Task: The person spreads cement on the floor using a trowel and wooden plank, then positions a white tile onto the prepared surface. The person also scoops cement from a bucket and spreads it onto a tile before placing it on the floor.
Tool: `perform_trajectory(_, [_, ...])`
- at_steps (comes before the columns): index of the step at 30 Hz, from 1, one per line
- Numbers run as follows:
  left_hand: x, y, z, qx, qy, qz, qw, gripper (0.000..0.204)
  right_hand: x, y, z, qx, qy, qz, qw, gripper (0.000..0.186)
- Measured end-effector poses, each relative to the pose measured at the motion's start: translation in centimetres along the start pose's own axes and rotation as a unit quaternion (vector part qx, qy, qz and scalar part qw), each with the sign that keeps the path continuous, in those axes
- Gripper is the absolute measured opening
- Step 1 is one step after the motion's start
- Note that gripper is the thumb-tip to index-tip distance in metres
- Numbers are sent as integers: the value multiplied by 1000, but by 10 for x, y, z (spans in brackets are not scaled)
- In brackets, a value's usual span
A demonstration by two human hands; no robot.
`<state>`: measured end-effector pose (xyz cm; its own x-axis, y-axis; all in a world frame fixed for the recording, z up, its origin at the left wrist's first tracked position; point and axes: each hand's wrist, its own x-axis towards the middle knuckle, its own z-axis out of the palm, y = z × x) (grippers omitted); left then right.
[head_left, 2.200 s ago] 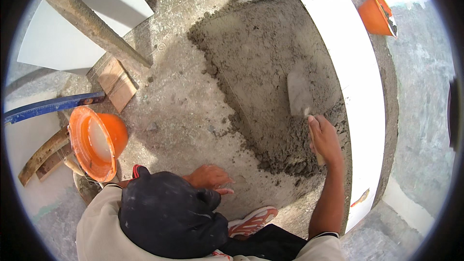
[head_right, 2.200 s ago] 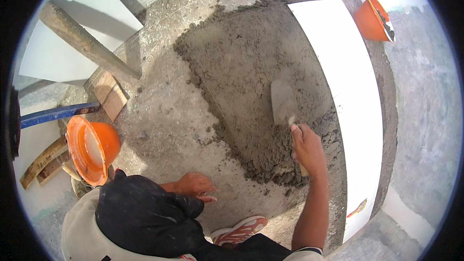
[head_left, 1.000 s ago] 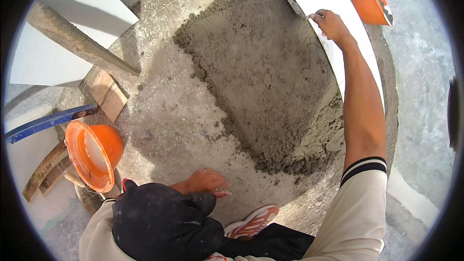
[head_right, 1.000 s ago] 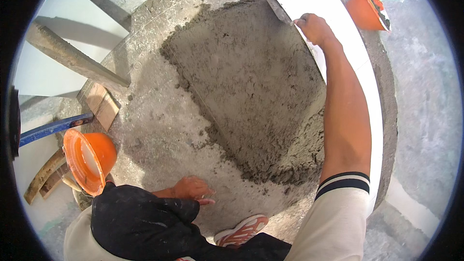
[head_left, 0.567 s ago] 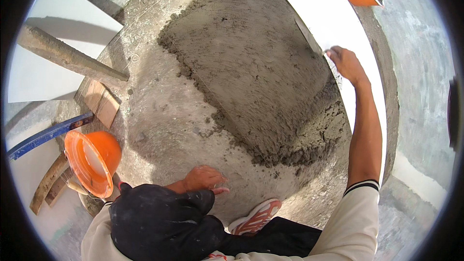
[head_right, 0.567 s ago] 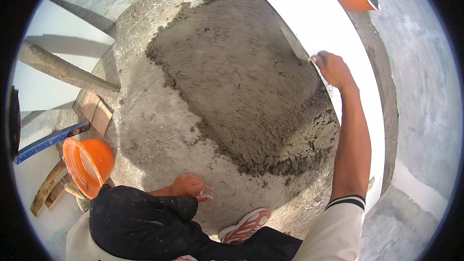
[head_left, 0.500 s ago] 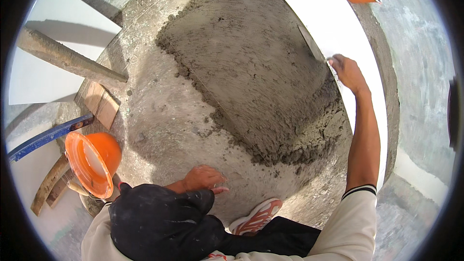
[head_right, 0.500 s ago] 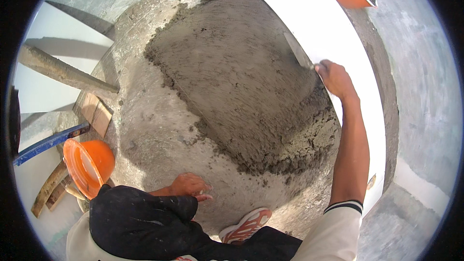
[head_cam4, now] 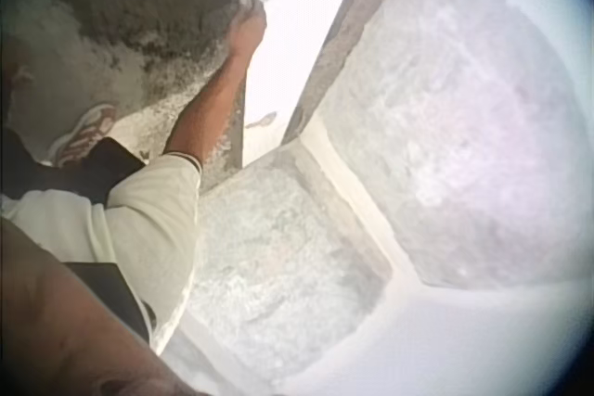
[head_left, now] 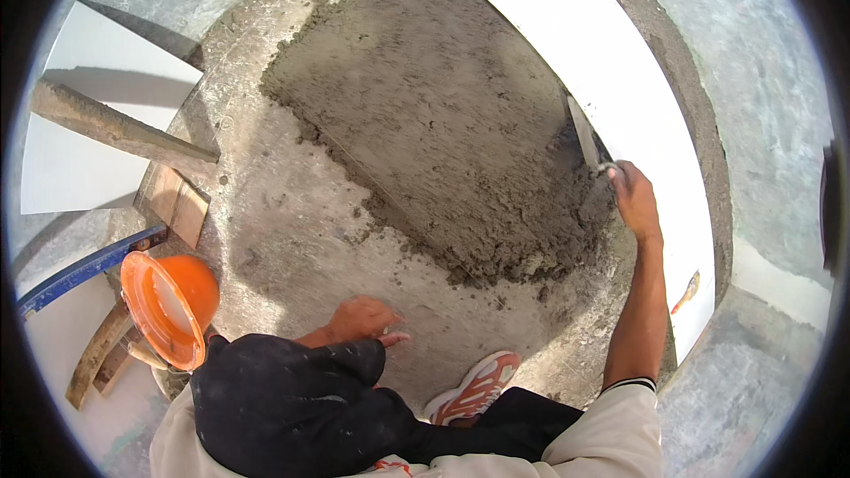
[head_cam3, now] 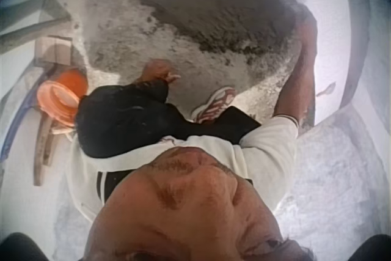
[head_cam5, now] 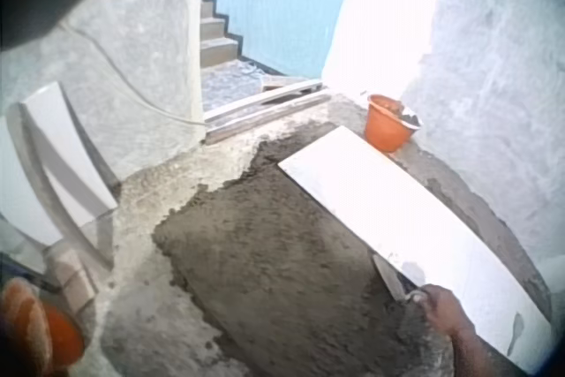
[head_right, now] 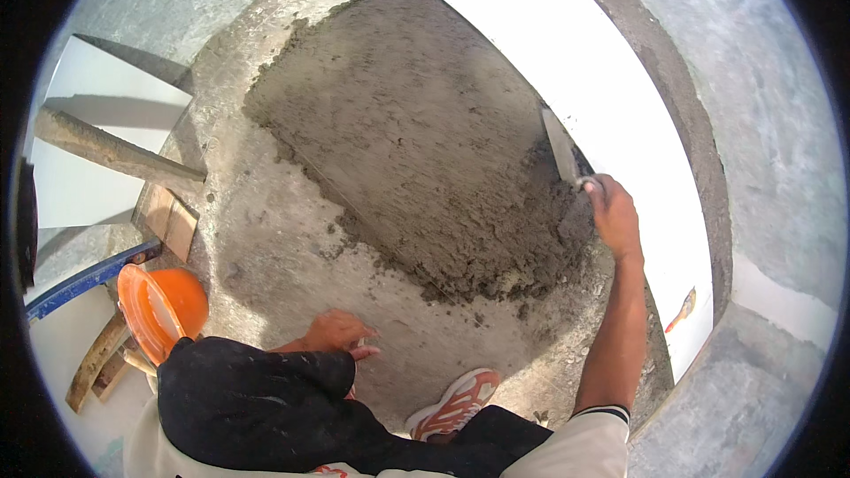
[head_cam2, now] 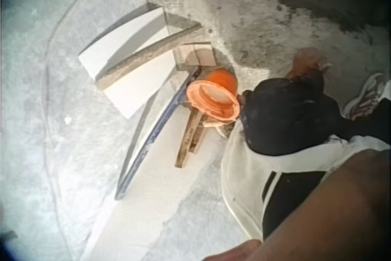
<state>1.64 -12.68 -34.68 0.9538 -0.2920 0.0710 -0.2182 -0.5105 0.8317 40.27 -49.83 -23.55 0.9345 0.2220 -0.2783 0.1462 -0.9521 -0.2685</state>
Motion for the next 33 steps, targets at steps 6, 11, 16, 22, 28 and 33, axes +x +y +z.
perform_trajectory(6, [-4, -4, -1, 4, -7, 10, 1000, 34, 45, -50, -1, -104, 24, -54, 993, 41])
perform_trajectory(11, [-5, 0, -1, 21, -40, -17, 999, 33, 57, -33, -12, -165, -9, -39, 985, 37])
perform_trajectory(16, [-4, 1, -5, 16, -34, -14, 999, 33, -10, -7, -4, -128, -8, 5, 992, 35])
perform_trajectory(22, [-4, -1, 0, -2, -36, -5, 999, 34, -13, 0, 27, -57, 55, -6, 997, 36])
perform_trajectory(28, [-8, 0, -5, 25, -30, -5, 999, 36, -20, -66, 50, -48, 58, -49, 996, 40])
perform_trajectory(33, [-14, -8, -6, 17, 8, 29, 999, 36, -11, -116, 91, -18, 74, -21, 997, 40])
